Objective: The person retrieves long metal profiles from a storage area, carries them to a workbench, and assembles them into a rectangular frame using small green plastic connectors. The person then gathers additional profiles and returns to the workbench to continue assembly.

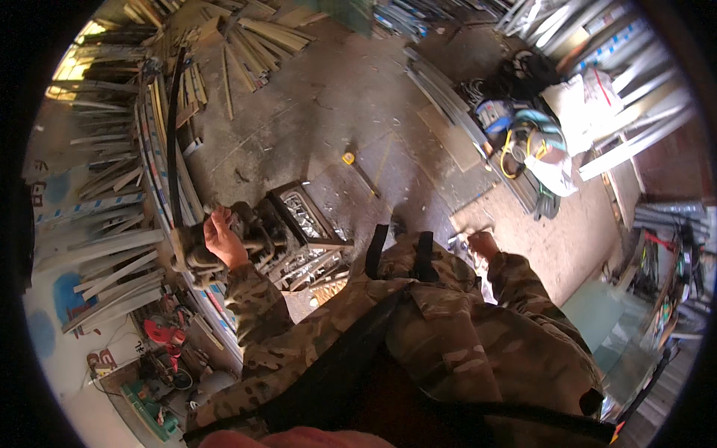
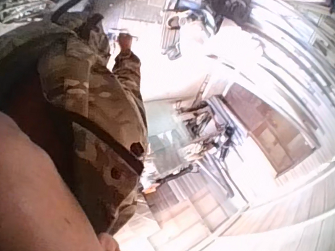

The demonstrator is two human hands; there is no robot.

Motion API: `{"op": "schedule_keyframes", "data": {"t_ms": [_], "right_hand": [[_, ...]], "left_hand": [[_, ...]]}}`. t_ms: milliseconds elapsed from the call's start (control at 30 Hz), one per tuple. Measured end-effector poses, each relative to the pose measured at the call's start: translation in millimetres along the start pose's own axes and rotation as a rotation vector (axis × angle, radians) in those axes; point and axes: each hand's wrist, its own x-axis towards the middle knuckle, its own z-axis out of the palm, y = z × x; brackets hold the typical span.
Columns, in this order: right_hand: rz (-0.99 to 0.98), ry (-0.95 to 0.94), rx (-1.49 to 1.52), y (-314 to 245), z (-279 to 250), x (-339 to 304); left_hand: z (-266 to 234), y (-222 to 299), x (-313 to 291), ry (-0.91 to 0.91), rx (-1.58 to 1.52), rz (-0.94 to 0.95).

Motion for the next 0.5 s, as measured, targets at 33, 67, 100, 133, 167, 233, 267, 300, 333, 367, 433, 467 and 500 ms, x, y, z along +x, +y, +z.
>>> {"op": "schedule_keyframes", "data": {"t_ms": [33, 67, 100, 133, 167, 233, 267, 300, 333, 367, 433, 467, 500], "right_hand": [[-0.311, 0.041, -0.526, -54.2, -9.2, 25.6], [-0.618, 0.042, -1.065, -107.4, -17.2, 46.0], [-0.684, 0.026, -1.172, -158.6, -20.4, 66.2], [-0.531, 0.047, -1.022, -202.9, -20.0, 79.8], [-0.452, 0.012, -0.819, -243.4, -17.1, 94.4], [-0.108, 0.079, -0.205, -310.7, 5.3, 128.2], [-0.085, 0.103, -0.044, -339.7, 21.8, 148.2], [-0.068, 0.139, -0.142, -369.4, 37.3, 173.9], [-0.121, 0.133, -0.163, -392.0, 47.6, 190.4], [-0.328, 0.008, -0.443, -393.3, 60.7, 181.3], [0.071, 0.056, -0.149, -405.8, 86.9, 179.1], [-0.03, -0.002, -0.297, -416.0, 99.9, 186.9], [-0.093, -0.058, -0.285, -417.1, 110.6, 182.0]], "left_hand": [[5.4, 5.4, 8.8, -0.015, 0.007, 0.064], [10.1, 8.6, 20.8, -0.018, 0.032, 0.111], [10.7, 11.5, 36.4, -0.013, 0.042, 0.081], [12.2, 12.1, 50.2, -0.008, 0.053, 0.048], [10.5, 12.0, 64.7, -0.006, 0.127, 0.129], [10.7, 7.6, 118.6, 0.091, 0.269, 0.205], [17.6, 1.6, 164.5, 0.12, 0.415, 0.301], [28.0, -5.7, 212.9, 0.124, 0.361, 0.23], [32.6, -11.1, 246.6, 0.162, 0.527, 0.239], [29.3, -10.5, 255.2, 0.165, 0.661, 0.304], [37.7, -15.6, 286.3, 0.144, 0.9, 0.328], [47.3, -19.9, 310.1, 0.063, 0.946, 0.341], [52.5, -21.1, 321.9, 0.006, 0.963, 0.286]]}}
